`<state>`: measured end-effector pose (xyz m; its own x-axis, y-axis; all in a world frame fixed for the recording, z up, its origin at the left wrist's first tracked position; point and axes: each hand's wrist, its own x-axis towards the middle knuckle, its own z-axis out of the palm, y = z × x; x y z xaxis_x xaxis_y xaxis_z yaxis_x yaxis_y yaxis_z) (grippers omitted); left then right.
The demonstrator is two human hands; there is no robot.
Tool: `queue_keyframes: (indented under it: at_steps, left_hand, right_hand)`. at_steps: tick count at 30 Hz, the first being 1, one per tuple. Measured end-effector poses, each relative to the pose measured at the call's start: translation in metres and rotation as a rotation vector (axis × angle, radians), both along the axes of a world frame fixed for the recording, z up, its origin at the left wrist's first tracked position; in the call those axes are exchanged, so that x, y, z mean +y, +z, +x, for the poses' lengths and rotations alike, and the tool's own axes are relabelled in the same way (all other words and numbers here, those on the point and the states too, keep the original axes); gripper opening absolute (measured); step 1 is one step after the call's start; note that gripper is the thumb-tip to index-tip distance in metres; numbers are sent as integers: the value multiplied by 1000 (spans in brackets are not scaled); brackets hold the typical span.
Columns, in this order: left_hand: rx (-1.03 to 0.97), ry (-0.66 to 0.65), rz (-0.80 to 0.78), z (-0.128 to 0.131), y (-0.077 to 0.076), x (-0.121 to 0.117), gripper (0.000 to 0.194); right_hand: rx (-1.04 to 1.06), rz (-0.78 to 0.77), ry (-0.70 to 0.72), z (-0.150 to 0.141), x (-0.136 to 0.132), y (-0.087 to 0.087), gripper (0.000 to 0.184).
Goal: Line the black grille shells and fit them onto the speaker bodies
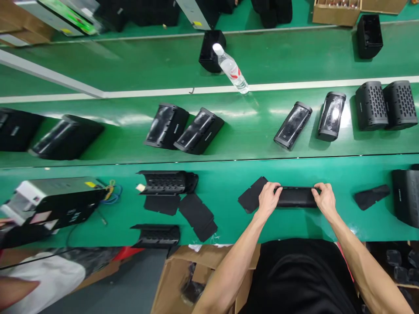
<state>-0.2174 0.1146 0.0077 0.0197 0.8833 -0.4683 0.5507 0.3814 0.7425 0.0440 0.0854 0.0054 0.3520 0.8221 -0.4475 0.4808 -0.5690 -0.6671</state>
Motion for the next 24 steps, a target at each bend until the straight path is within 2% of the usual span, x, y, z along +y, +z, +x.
queue_keyframes:
  at_steps: [3,7,11,15,18,24]
  left_hand:
    - [-135,13,-31,-3,3,3,13]
    - [-343,36,-115,-3,13,-2,37]
    - [-495,68,-166,1,32,-8,56]
    - [-626,149,-187,3,54,-8,53]
    - [-630,165,-160,4,69,-7,51]
    - [-590,157,-101,6,86,-12,46]
  right_hand:
    - [140,-20,-9,4,5,8,37]
    - [381,-79,-67,6,3,26,49]
    - [542,-69,-132,4,-4,50,55]
    - [634,-34,-153,7,-12,78,54]
    - [705,-26,-174,10,-17,94,51]
    - [793,-15,-215,14,-24,109,47]
